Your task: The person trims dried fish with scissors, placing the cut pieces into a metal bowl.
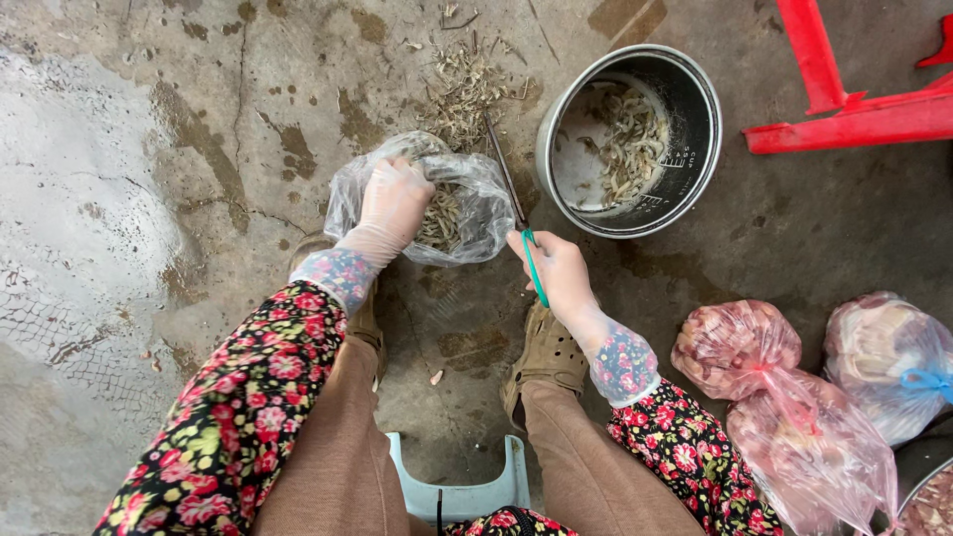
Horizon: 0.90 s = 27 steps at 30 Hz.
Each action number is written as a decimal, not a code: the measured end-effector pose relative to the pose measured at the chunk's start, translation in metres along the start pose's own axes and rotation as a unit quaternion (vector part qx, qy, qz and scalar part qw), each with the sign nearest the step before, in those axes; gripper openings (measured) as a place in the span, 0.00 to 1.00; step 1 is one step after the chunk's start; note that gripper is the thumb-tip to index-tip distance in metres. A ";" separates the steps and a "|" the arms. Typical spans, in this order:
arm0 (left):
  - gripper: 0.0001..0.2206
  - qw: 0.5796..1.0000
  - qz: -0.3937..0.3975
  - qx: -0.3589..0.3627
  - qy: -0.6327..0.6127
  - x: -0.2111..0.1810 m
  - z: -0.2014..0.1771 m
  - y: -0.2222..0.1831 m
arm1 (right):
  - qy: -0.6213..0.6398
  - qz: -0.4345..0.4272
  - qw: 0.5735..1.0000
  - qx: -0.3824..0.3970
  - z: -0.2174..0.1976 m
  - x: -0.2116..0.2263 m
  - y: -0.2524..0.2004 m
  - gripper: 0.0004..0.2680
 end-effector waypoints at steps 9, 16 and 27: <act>0.05 0.979 -0.137 0.077 -0.131 0.005 -0.015 0.002 | -0.012 0.010 1.000 -0.003 0.000 -0.003 0.003 0.18; 0.06 0.844 -0.269 0.073 -0.458 0.036 -0.033 -0.013 | -0.045 0.016 0.999 -0.004 0.002 -0.001 0.003 0.19; 0.05 0.650 -0.377 0.106 -0.651 0.058 -0.016 -0.022 | -0.107 -0.003 0.994 0.006 0.007 0.006 -0.002 0.18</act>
Point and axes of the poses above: each hand's wrist, its own y-axis towards the middle knuckle, its own z-axis out of the palm, x = y × z, the point moved 2 cm from there along y, towards the middle knuckle, and after that the axes turned 8 degrees about -y, right-handed, at the moved point
